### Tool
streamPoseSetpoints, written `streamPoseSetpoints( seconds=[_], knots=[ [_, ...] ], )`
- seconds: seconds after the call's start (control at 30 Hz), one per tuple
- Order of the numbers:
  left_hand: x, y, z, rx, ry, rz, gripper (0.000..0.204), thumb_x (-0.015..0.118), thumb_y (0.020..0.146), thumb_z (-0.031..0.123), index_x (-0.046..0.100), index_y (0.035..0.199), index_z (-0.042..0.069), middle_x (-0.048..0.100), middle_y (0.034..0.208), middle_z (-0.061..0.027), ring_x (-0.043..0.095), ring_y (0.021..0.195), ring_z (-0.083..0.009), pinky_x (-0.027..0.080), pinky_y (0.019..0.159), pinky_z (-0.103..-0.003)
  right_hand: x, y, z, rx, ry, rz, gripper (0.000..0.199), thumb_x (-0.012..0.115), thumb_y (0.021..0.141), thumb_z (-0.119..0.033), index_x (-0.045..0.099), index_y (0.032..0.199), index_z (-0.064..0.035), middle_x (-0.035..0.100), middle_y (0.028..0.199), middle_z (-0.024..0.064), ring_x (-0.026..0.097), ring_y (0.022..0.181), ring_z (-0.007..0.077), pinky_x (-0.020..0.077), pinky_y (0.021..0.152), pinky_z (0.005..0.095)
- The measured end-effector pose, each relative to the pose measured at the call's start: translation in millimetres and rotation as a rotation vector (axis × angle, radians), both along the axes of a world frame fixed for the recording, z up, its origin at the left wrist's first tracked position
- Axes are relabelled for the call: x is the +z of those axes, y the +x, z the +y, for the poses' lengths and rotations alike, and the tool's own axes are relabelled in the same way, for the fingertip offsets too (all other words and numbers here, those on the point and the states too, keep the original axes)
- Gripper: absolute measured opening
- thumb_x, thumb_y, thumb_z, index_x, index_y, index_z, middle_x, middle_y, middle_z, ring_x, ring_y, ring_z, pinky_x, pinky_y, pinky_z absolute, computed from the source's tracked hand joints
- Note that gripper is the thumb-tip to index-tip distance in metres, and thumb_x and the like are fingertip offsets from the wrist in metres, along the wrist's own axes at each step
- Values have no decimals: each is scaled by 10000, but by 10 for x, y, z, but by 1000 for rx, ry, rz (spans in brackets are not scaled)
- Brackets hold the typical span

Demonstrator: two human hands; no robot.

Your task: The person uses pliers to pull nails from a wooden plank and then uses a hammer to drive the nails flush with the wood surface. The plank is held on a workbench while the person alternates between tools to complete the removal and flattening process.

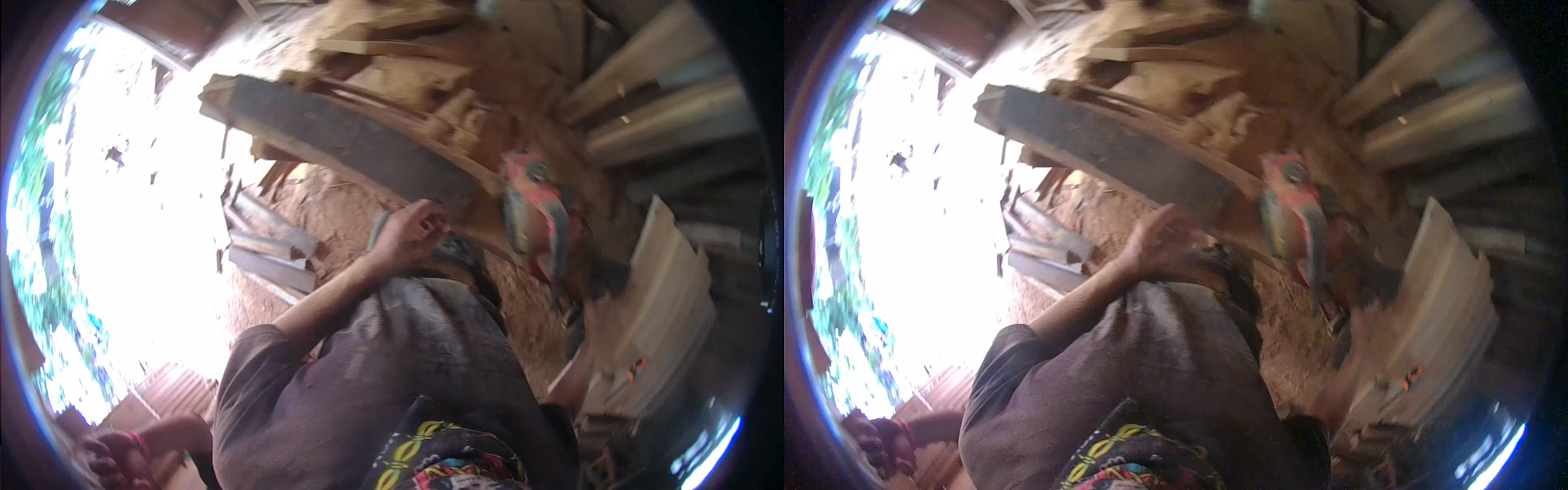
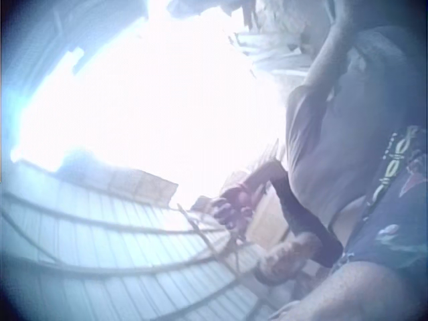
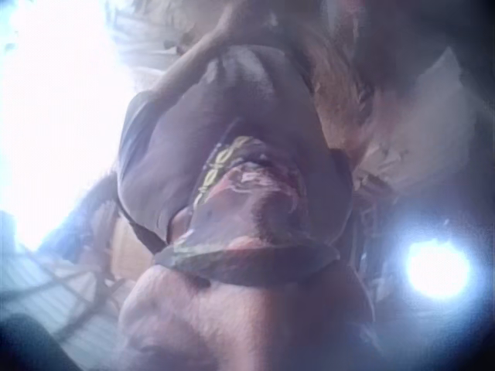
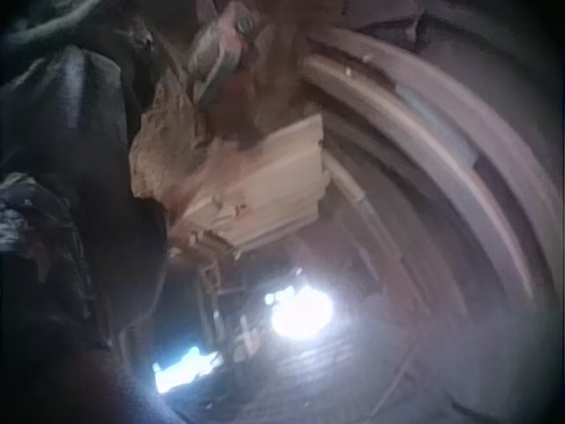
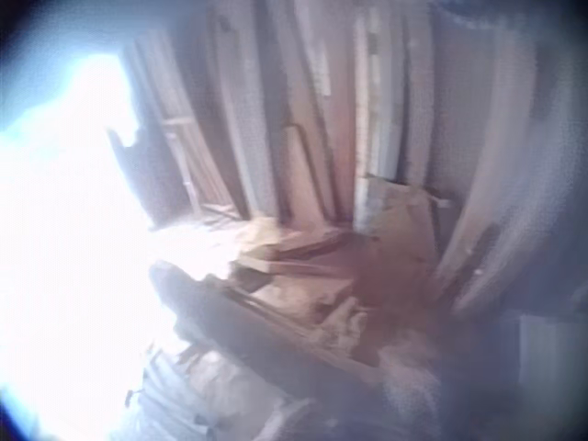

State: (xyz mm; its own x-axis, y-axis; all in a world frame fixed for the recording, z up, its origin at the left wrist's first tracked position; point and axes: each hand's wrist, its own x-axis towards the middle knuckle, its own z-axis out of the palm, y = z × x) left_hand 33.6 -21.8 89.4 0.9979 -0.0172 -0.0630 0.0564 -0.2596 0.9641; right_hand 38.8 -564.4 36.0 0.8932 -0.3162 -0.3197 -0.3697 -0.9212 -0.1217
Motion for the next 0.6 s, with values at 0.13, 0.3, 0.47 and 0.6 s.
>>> streamPoseSetpoints(
  seconds=[0.13,0.3,0.47,0.6],
  knots=[
    [-93,-34,5,77,7,-6,198,750,968,68,696,1158,46,752,1038,-91,774,922,-215,614,741,-352,-165,-317,-256,21,-77,224,738,825,883,-495,682,1431,-23,654,1463,286,626,1349,444,487,1122,533],
    [-330,35,155,216,-65,3,215,738,998,119,710,1199,46,767,1057,-116,773,973,-226,612,815,-380,78,-121,-336,211,-158,703,732,824,891,-526,689,1428,-46,661,1453,276,632,1346,431,490,1117,531],
    [-624,-194,323,360,6,82,255,739,1019,175,717,1229,32,776,1085,-142,771,1013,-254,612,872,-398,658,1007,87,351,-256,606,727,823,900,-557,696,1424,-69,669,1444,267,638,1343,418,493,1112,530],
    [-692,-364,444,468,-95,297,303,753,1006,238,727,1219,24,781,1088,-160,768,996,-268,609,874,-411,1374,1634,1091,262,-161,47,556,787,968,-473,729,1301,-32,768,1249,203,738,1150,383,558,1005,474]
  ],
)
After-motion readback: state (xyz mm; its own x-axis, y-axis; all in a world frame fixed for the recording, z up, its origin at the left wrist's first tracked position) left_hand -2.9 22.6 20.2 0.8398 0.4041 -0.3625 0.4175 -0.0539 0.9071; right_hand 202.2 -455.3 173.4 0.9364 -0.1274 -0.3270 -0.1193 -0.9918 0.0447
